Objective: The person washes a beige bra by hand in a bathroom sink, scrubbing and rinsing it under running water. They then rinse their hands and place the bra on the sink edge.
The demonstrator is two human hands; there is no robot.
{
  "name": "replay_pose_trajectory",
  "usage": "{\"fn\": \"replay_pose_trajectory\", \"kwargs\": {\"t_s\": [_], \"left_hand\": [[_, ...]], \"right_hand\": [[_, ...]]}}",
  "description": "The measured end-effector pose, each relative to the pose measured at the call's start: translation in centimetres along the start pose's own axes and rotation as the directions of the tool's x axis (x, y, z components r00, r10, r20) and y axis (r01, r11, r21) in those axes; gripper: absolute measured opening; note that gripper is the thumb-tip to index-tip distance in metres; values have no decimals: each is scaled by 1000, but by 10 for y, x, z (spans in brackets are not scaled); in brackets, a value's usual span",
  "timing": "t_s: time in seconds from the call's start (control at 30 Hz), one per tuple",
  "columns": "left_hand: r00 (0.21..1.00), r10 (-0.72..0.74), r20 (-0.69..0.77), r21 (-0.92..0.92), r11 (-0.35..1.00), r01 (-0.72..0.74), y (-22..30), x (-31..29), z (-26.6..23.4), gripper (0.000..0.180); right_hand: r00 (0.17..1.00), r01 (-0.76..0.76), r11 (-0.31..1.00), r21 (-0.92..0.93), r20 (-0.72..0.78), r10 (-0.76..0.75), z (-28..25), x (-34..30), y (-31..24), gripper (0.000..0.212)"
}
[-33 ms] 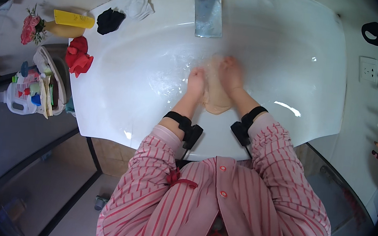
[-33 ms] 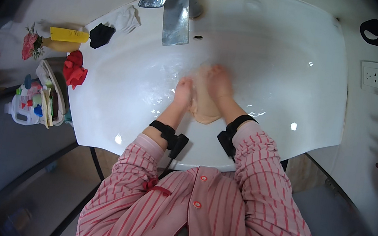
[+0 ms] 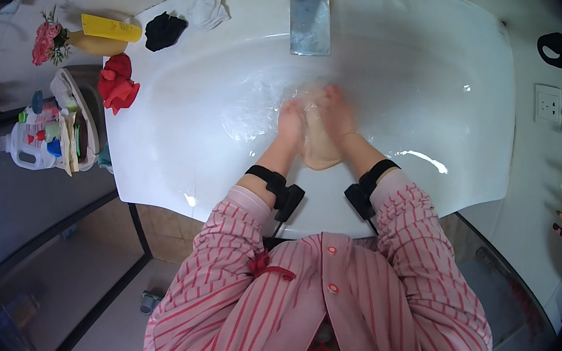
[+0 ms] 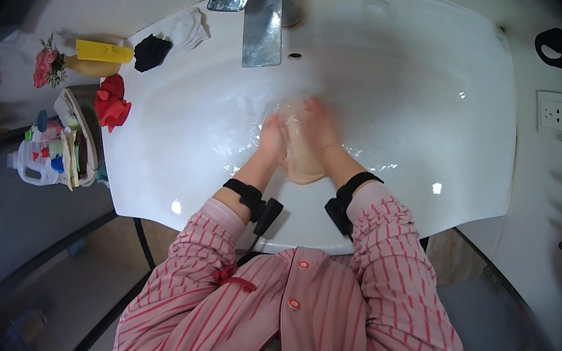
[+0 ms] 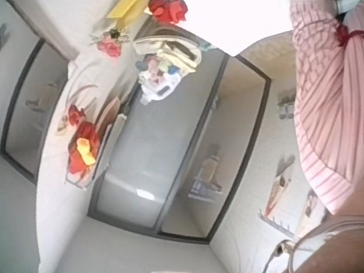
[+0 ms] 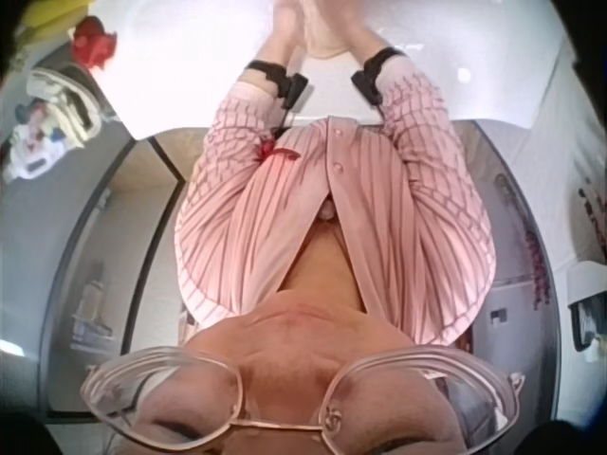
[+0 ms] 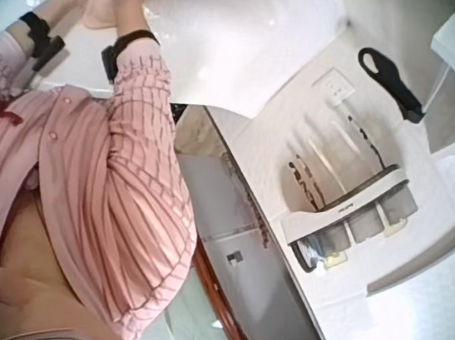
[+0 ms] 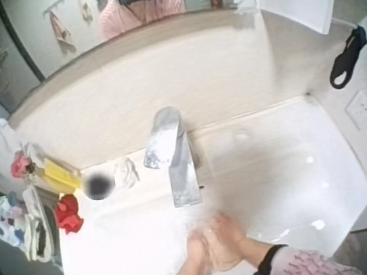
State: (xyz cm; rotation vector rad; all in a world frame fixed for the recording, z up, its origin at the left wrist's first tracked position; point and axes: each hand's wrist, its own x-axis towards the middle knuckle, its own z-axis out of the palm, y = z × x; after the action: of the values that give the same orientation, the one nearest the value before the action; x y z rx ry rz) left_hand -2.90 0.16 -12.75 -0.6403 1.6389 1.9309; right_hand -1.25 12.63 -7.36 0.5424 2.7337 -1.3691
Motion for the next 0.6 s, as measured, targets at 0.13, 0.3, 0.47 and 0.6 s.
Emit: {"fn": "replay_pose_trajectory", "kwargs": {"t_s": [0.13, 0.3, 0.47, 0.6], "left_hand": [[984, 4, 179, 28, 1000, -9, -5, 16, -13, 24], [970, 32, 241, 558, 813, -165, 15, -2, -9, 27], [920, -343, 188, -27, 935, 354, 54, -44, 14, 31], [922, -80, 378, 273, 961, -28, 66, -76, 23, 34]], "right_hand": [[948, 269, 961, 65, 156, -276, -5, -32, -43, 22], [886, 267, 960, -82, 412, -212, -33, -54, -93, 24], [894, 292, 948, -126, 388, -224, -36, -60, -100, 30], [932, 226, 971, -76, 308, -193, -47, -33, -86, 28]]}}
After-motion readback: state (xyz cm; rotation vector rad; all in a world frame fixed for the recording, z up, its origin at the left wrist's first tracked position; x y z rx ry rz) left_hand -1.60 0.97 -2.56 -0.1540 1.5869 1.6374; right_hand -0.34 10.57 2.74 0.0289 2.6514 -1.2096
